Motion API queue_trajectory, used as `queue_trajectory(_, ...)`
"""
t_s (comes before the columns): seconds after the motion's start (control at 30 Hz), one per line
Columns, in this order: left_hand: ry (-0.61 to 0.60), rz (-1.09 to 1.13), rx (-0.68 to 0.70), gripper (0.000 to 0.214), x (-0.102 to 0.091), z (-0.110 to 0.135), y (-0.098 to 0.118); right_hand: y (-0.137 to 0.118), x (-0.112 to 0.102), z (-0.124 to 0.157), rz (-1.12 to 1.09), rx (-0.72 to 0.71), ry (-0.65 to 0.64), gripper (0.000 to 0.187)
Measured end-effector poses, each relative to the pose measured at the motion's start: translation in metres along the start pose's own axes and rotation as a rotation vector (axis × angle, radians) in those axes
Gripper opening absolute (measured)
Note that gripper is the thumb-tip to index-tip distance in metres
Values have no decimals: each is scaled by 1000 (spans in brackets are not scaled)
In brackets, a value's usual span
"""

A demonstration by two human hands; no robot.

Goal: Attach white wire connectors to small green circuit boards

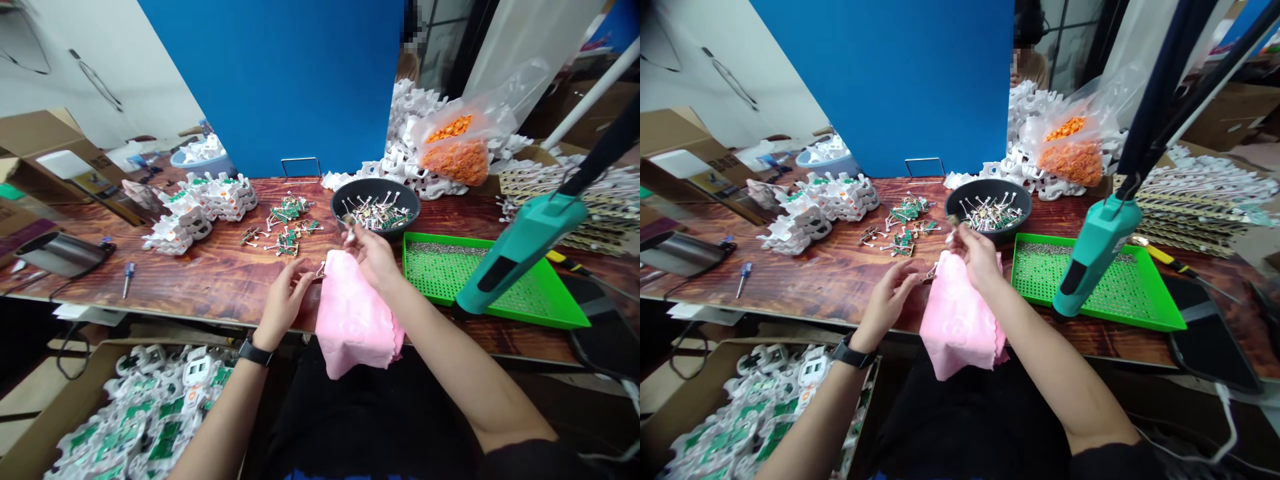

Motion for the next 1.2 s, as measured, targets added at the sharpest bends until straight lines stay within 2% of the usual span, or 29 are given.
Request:
queue_trajectory(0.1,-90,-293,121,31,1,-3,-3,-12,-6,-3,-199,61,56,23)
queue_trajectory(0.2,-131,-401,205,16,3,-3,0,-7,-1,0,-138,193,-42,23)
queue_trajectory(0.27,-77,-454,242,17,1,-3,4,7,2,3,101,310,-83,29)
queue_trajectory(0.33,-36,-500,274,19,-1,-2,7,22,1,5,476,336,-65,35)
queue_trajectory(0.43,-74,-484,275,20,0,-2,3,33,1,6,983,139,-37,32)
queue_trajectory(0.53,-129,-429,246,15,1,-1,-5,35,4,8,1181,-22,-93,19)
queue_trajectory(0.7,-63,-397,246,16,0,4,-1,34,7,8,1154,-79,-194,12)
queue_trajectory(0.77,-1,-350,184,17,-2,7,3,33,8,9,1086,-113,-205,12)
queue_trajectory(0.87,60,-38,-7,30,-4,10,4,32,12,10,978,-177,-241,13)
queue_trajectory(0.93,53,236,-123,42,-3,10,3,30,14,12,926,-209,-271,13)
queue_trajectory(1.0,36,386,-195,42,-2,10,4,29,16,14,894,-223,-286,13)
queue_trajectory(1.1,53,400,-235,34,-6,9,7,28,17,15,848,-206,-284,15)
queue_trajectory(1.2,99,378,-236,30,-9,10,11,29,16,15,790,-119,-282,25)
Point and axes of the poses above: each hand's wrist, its own z-axis away from the middle knuckle, its own x-axis out of the palm, y = z × x, the point moved 3 cm from there along -z, towards the middle knuckle, and after that the axes turned 10 degrees about x, right-handed, at the moved point
